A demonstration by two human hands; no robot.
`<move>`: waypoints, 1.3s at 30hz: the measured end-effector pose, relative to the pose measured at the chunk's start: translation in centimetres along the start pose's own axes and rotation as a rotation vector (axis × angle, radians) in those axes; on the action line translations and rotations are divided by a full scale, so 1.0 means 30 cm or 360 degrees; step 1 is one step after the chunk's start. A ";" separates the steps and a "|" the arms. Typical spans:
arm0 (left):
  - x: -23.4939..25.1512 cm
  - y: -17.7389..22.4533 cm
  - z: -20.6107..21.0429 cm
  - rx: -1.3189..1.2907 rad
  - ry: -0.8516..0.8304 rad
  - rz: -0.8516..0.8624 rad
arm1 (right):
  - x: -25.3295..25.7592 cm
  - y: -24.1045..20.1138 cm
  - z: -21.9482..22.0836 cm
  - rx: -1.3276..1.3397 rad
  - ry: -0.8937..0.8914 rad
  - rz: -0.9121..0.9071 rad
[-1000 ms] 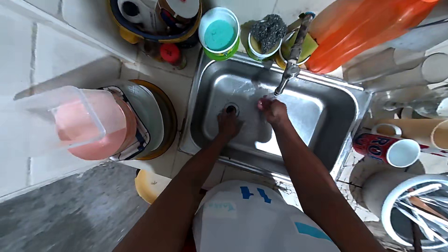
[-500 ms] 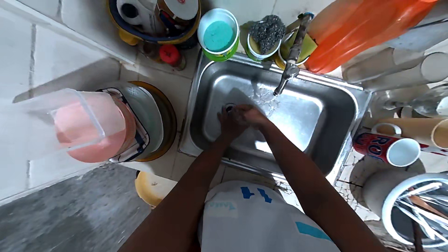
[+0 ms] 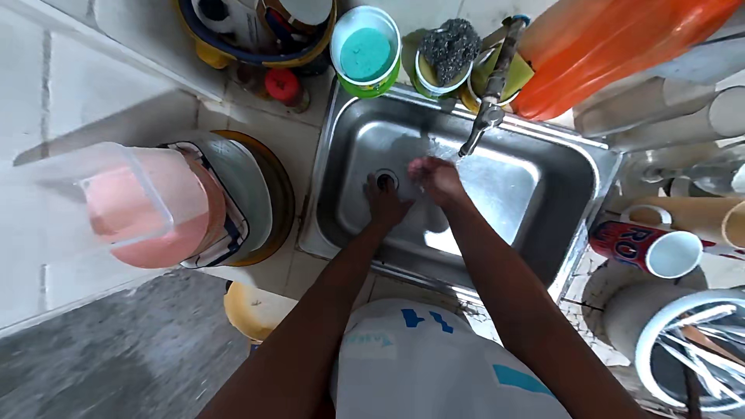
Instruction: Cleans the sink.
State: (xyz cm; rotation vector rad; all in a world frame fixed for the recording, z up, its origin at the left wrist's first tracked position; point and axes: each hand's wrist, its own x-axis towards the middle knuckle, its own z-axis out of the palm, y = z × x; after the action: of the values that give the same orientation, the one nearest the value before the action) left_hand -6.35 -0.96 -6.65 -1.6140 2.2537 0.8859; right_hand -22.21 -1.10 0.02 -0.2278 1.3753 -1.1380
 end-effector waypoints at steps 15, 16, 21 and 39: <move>0.021 -0.033 -0.043 0.0070 -0.0119 0.0069 | 0.063 -0.048 -0.086 0.0518 0.0440 -0.0005; 0.017 -0.032 -0.035 0.0021 -0.0152 0.0025 | 0.067 -0.053 -0.090 0.0589 0.0391 -0.0022; 0.014 -0.033 -0.048 0.0306 -0.0063 0.0285 | 0.013 -0.011 0.011 -0.0086 -0.0016 0.0041; 0.046 -0.029 -0.112 -0.0367 0.0446 -0.0366 | 0.049 -0.075 -0.066 0.0874 0.0348 -0.0034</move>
State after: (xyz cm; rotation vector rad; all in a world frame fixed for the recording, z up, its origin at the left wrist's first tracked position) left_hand -5.53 -4.18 -4.99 -2.1721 2.1362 0.9360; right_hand -25.31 -2.33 0.15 0.2851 1.1932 -1.5449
